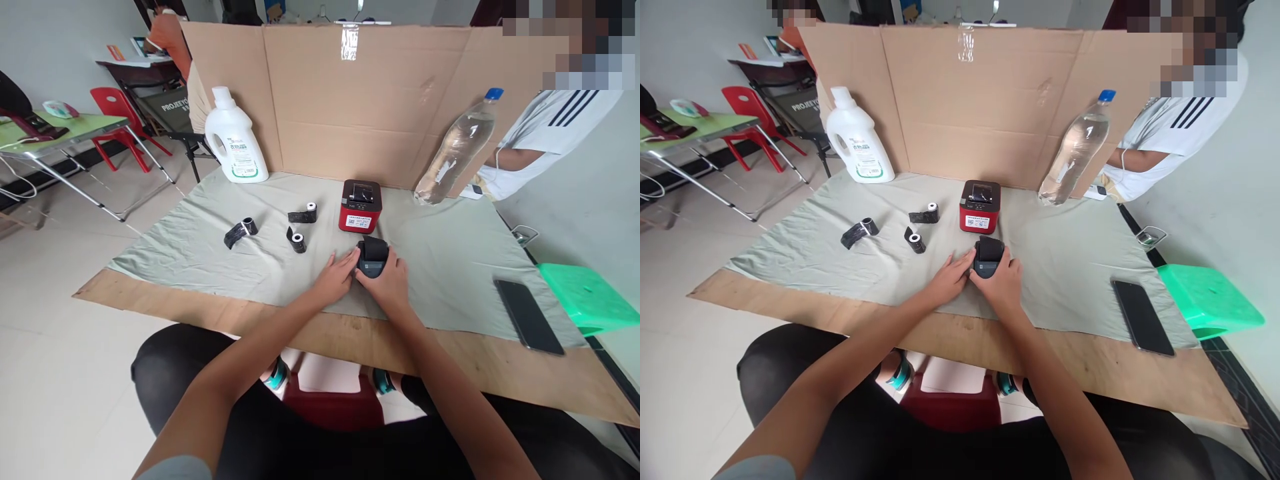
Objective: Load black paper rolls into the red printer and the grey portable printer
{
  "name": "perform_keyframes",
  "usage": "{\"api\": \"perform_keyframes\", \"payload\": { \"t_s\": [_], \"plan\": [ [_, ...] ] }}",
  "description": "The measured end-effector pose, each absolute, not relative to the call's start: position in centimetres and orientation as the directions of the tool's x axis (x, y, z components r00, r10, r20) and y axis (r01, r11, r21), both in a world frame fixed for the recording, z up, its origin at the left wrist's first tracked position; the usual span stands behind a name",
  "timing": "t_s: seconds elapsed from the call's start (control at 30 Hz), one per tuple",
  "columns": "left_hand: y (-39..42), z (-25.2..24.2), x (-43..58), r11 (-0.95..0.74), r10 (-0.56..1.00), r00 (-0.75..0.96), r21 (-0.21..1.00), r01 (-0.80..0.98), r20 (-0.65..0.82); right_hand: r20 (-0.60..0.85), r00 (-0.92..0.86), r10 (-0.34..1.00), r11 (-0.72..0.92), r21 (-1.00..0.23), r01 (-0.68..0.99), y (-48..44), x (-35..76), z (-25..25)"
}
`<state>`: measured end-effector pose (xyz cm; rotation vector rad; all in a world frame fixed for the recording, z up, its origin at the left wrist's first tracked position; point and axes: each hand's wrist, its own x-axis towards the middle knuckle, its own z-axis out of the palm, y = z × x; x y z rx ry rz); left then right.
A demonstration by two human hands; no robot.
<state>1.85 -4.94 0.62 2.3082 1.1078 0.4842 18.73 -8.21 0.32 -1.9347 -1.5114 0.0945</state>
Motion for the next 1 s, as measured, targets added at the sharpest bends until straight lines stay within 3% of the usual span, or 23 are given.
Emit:
{"api": "perform_keyframes", "payload": {
  "t_s": [0.23, 0.4, 0.53, 0.7, 1.0],
  "plan": [
    [-5.1, 0.2, 1.8, -0.52, 0.802, 0.582, 0.632, 0.574, 0.13, 0.288, 0.312, 0.906, -0.056, -0.648, 0.759, -8.3, 19.6, 0.3],
    [-5.1, -0.1, 2.0, -0.483, 0.84, 0.528, 0.618, 0.621, 0.126, 0.381, 0.261, 0.887, 0.075, -0.677, 0.732, -7.3, 20.4, -0.8],
    [-5.0, -0.2, 2.0, -0.465, 0.859, 0.495, 0.607, 0.644, 0.132, 0.381, 0.241, 0.893, 0.187, -0.798, 0.573, -6.3, 21.4, -1.4],
    [-5.0, -0.2, 2.3, -0.466, 0.864, 0.484, 0.581, 0.667, 0.137, 0.287, 0.319, 0.903, 0.151, -0.908, 0.39, -5.7, 21.5, -1.8],
    [-4.4, -0.1, 3.3, -0.436, 0.888, 0.431, 0.581, 0.687, 0.157, 0.292, 0.354, 0.888, 0.115, -0.888, 0.445, -5.8, 21.1, -1.5]
  ]
}}
